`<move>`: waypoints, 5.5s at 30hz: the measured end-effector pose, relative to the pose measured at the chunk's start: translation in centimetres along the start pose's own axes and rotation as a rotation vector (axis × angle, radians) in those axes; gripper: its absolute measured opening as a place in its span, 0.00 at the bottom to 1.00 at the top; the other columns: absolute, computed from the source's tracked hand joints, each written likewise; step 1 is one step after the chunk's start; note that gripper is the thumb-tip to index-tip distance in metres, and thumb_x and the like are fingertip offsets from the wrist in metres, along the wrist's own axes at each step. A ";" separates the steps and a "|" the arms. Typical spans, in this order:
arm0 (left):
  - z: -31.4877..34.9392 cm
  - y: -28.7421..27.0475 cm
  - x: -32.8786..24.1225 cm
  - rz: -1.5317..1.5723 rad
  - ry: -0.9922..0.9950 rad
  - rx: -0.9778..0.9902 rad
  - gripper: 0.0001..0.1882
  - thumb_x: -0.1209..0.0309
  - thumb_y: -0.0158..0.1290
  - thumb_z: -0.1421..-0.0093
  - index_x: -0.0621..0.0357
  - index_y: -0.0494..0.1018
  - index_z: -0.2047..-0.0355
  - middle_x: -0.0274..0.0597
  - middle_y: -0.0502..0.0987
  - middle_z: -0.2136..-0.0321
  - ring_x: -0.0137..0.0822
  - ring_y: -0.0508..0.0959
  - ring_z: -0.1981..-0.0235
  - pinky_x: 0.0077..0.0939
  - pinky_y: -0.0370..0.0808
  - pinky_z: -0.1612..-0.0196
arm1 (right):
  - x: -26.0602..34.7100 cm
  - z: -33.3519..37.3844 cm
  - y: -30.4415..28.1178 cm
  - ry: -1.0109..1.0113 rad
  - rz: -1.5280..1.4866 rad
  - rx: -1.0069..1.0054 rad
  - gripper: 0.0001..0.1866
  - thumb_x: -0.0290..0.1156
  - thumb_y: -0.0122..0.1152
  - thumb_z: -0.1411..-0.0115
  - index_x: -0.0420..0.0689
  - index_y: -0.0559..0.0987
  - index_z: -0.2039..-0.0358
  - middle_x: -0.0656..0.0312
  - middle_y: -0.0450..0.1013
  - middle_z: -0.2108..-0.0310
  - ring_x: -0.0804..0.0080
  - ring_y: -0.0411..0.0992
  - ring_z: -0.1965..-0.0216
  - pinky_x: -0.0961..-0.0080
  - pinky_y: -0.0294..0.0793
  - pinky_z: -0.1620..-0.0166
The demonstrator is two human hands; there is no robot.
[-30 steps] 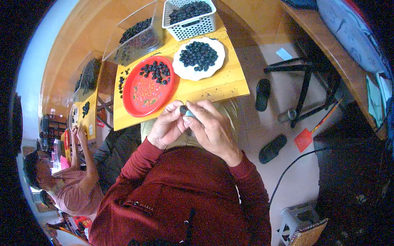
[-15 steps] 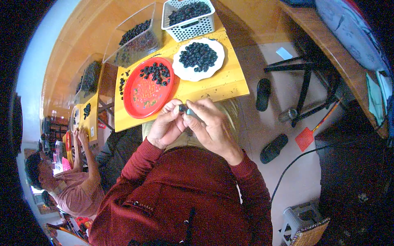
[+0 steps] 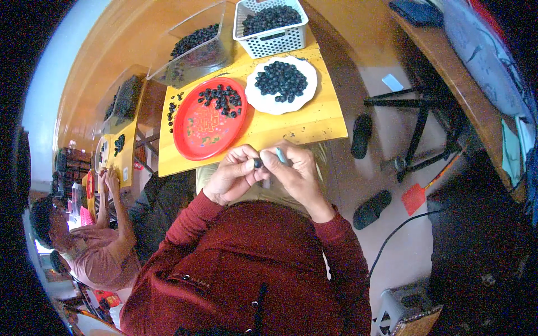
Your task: Sorting blueberries by hand to remove stems or debris.
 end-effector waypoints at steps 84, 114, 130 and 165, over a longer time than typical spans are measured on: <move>-13.9 -1.8 -8.2 -2.001 0.335 -0.065 0.12 0.67 0.57 0.48 0.58 0.81 0.65 0.55 0.80 0.68 0.52 0.80 0.65 0.43 0.76 0.60 | -7.8 10.6 -7.2 0.215 0.178 -0.404 0.09 0.30 0.58 0.35 0.38 0.80 0.62 0.79 0.62 0.82 0.94 0.52 0.85 0.88 0.47 0.82; -10.8 -1.8 -8.7 -1.045 0.180 0.036 0.10 0.69 0.53 0.35 0.65 0.76 0.60 0.37 0.78 0.69 0.30 0.77 0.68 0.22 0.75 0.62 | -6.9 10.4 -6.3 0.302 0.150 -0.454 0.09 0.30 0.60 0.37 0.37 0.81 0.65 0.78 0.67 0.78 0.91 0.60 0.75 0.87 0.59 0.72; -1.6 -1.7 -4.7 -0.028 0.092 -0.073 0.07 0.67 0.52 0.34 0.57 0.72 0.63 0.33 0.74 0.69 0.25 0.74 0.68 0.21 0.75 0.63 | 3.7 -1.3 3.3 -0.295 0.567 -0.217 0.13 0.26 0.71 0.48 0.36 0.80 0.63 0.57 0.74 0.68 0.72 0.73 0.68 0.77 0.72 0.65; 0.2 -1.9 -3.2 0.014 0.106 -0.158 0.08 0.68 0.53 0.35 0.57 0.73 0.59 0.35 0.77 0.67 0.26 0.78 0.67 0.24 0.79 0.60 | 2.7 -1.3 4.6 -0.277 0.530 0.027 0.19 0.36 0.57 0.35 0.33 0.75 0.52 0.51 0.72 0.65 0.62 0.74 0.64 0.71 0.72 0.61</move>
Point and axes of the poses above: each hand's wrist, its own z-axis away from the middle knuckle, its own y-axis out of the palm, x = y × z, the point moved 10 cm from there along -z, towards the middle knuckle
